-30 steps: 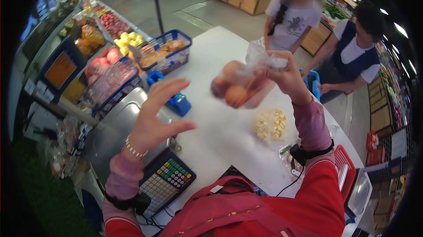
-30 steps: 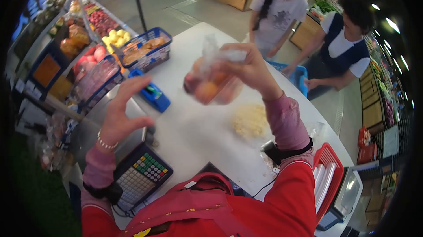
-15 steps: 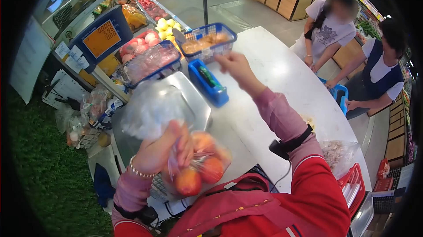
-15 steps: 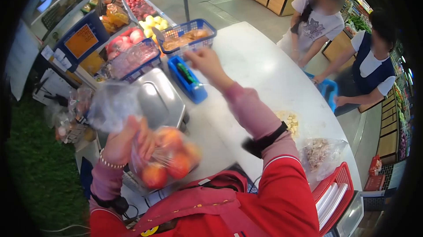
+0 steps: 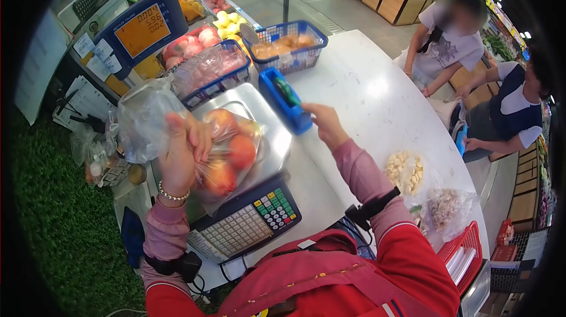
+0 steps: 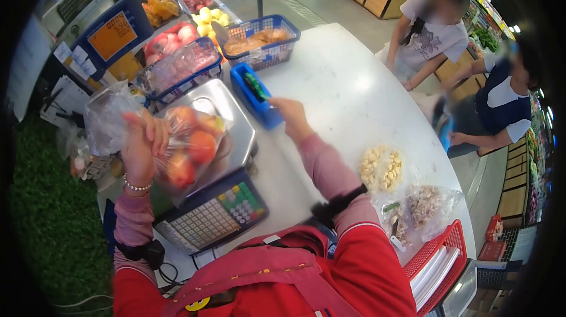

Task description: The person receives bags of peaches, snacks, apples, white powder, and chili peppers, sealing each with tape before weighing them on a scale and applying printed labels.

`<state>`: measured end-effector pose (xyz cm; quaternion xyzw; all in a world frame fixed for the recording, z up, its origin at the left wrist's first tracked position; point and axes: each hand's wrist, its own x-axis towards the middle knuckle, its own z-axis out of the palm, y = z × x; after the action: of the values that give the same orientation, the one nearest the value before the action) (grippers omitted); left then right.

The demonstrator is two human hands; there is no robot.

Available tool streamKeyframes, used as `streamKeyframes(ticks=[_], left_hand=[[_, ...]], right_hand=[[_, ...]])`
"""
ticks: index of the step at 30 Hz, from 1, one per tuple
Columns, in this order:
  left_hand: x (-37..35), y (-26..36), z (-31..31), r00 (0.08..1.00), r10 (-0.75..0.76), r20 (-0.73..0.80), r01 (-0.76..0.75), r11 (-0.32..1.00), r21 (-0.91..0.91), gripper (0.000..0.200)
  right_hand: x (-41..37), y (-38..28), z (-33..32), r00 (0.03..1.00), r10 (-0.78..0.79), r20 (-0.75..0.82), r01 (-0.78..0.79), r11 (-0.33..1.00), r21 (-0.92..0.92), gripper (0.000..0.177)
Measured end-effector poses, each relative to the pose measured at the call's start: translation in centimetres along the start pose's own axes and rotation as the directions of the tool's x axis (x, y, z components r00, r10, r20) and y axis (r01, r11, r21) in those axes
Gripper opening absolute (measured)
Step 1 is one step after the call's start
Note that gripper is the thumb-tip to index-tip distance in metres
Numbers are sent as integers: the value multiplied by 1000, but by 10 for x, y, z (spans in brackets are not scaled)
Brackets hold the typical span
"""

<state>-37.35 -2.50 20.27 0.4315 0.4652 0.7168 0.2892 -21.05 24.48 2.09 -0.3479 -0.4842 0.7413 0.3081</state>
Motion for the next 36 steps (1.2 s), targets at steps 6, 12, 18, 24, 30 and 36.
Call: streamKeyframes(ticks=[6,12,18,24,30,36], left_hand=[[-3,-21,-8,989,119,-84,-109,988,109,40],[9,-19,-22,960,31,-280,52,957,286,26],[16,20,-55,904,295,310,-415,429,802,20],[14,37,-40,995,51,84,-98,559,823,13],[-6,46,-33,942,-217,-256,277,933,231,22],[-11,29,-47,1000,-8,-8,11,864,503,21]], right_hand=[[-29,36,-12,958,82,-274,-43,988,146,12],[-25,90,-5,927,155,-343,-172,985,-19,11],[-52,-44,43,957,-274,93,282,955,-89,8],[-126,-125,162,401,-231,886,561,827,-39,8],[-133,-101,219,374,-577,726,926,274,-260,11],[-90,-100,200,40,-716,697,996,-24,-81,32]])
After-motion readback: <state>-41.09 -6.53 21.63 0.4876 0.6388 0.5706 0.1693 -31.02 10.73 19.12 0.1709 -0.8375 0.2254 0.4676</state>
